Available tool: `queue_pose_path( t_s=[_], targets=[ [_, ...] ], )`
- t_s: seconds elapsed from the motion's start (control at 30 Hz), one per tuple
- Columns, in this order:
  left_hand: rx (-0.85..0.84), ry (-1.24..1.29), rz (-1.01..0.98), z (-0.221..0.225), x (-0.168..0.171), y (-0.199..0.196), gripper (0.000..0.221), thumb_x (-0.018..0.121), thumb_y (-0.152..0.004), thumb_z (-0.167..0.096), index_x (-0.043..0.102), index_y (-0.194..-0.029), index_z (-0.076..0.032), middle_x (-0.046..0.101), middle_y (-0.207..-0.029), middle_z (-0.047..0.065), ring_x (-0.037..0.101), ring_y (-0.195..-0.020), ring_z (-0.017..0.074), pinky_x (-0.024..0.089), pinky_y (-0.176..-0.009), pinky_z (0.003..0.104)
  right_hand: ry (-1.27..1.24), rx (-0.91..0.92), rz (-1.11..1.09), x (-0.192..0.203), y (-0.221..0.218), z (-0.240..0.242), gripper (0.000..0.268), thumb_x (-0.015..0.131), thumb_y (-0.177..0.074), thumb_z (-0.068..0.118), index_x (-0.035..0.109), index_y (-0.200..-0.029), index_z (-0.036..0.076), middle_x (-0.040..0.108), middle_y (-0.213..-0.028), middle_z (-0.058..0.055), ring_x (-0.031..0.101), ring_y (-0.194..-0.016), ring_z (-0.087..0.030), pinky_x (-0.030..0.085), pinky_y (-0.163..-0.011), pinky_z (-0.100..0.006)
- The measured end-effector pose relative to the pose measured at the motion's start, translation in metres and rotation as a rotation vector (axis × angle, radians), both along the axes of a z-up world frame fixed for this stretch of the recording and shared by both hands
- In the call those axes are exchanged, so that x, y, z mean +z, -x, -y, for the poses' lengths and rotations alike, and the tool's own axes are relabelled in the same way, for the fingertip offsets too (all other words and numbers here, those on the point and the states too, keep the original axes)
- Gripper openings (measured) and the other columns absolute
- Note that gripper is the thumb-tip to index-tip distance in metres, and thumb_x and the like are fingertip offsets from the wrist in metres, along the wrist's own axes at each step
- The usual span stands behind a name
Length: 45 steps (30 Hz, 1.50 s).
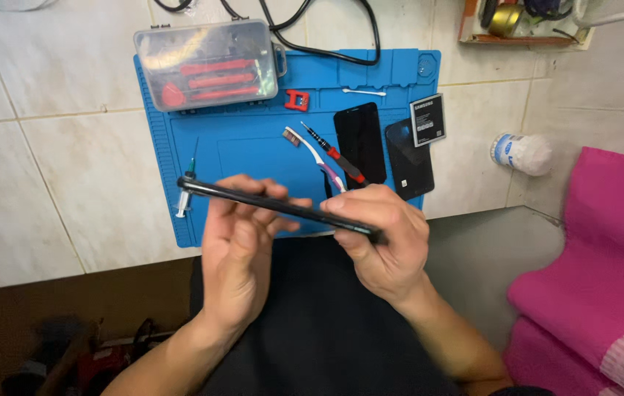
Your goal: The person disassembles a smartphone by separating the back cover from the frame and removing the battery. They then reassemble the device by placing the battery back into the frame and snapping the back cover onto the frame.
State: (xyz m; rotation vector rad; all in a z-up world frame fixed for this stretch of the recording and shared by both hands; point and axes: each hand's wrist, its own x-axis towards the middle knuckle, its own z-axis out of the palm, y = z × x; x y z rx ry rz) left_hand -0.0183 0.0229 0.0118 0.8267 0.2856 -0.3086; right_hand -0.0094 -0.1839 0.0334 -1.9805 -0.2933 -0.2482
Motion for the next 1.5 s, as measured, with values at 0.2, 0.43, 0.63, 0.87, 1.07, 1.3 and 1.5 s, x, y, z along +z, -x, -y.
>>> queue_pose_path(
  t_s=[0.2,0.43,0.63,0.87,1.07,1.3,1.5],
  targets=[
    [0.176,-0.254,0.182,-0.031,-0.069,0.01,0.055,0.067,-0.114,-0.05,0.058,-0.142,-0.004,0.072,-0.12,0.012,0.079,-0.106,0.0211,0.068,-0.09,0.031,-0.456,-0.095,-0.316,-0.019,0.013,0.004,0.036,0.066,-0.119,0.032,0.071,-0.124,-0.003,0.082,-0.093,-0.018,0.08,-0.065,-0.019,0.063,-0.053,-0.027],
    [0.136,-0.668,0.277,-0.038,-0.02,0.007,0.071,0.068,-0.112,-0.08,0.057,-0.121,-0.011,0.056,-0.102,-0.005,0.052,-0.088,0.0061,0.043,-0.081,0.024,-0.594,-0.061,-0.585,0.005,0.014,0.0,0.056,0.062,-0.12,0.041,0.051,-0.155,-0.002,0.067,-0.111,-0.013,0.071,-0.068,-0.016,0.063,-0.05,-0.025],
    [-0.058,-0.188,0.236,-0.041,-0.005,0.005,0.144,0.103,-0.081,-0.065,0.027,-0.18,0.007,0.083,-0.121,0.01,0.081,-0.113,0.0166,0.061,-0.101,0.027,-0.664,-0.257,-0.521,-0.006,0.02,0.003,0.056,0.068,-0.115,0.036,0.055,-0.155,0.0,0.072,-0.132,-0.014,0.073,-0.112,-0.017,0.058,-0.099,-0.03],
    [-0.282,-0.374,0.318,-0.051,0.006,-0.017,0.109,0.097,-0.09,-0.028,0.039,-0.176,0.005,0.068,-0.159,0.015,0.075,-0.132,0.0197,0.067,-0.107,0.031,-0.587,-0.243,-0.481,-0.028,0.021,0.014,0.064,0.077,-0.11,0.036,0.051,-0.159,0.004,0.07,-0.115,-0.006,0.067,-0.094,-0.01,0.054,-0.084,-0.026],
    [-0.316,-0.625,0.246,-0.046,0.005,-0.019,0.083,0.09,-0.1,-0.023,0.05,-0.172,-0.006,0.076,-0.14,0.007,0.078,-0.122,0.0166,0.064,-0.114,0.031,-0.473,-0.155,-0.505,-0.04,0.012,0.021,0.088,0.091,-0.098,0.022,0.04,-0.168,0.004,0.071,-0.133,-0.013,0.075,-0.114,-0.018,0.064,-0.098,-0.032],
    [-0.269,-0.723,0.178,-0.042,0.007,-0.012,0.06,0.083,-0.107,-0.02,0.062,-0.162,-0.008,0.07,-0.097,0.0,0.065,-0.093,0.0096,0.054,-0.098,0.028,-0.407,-0.136,-0.511,-0.049,0.019,0.027,0.075,0.083,-0.107,0.035,0.046,-0.164,0.004,0.065,-0.133,-0.007,0.068,-0.108,-0.012,0.056,-0.094,-0.028],
    [-0.246,-0.834,0.198,-0.048,-0.013,-0.018,0.035,0.079,-0.11,-0.014,0.079,-0.144,-0.006,0.065,-0.066,0.003,0.059,-0.066,0.0143,0.059,-0.076,0.033,-0.348,-0.173,-0.505,-0.036,0.02,0.031,0.062,0.073,-0.111,0.039,0.053,-0.156,0.001,0.068,-0.133,-0.012,0.066,-0.096,-0.01,0.055,-0.082,-0.025]
  ],
)
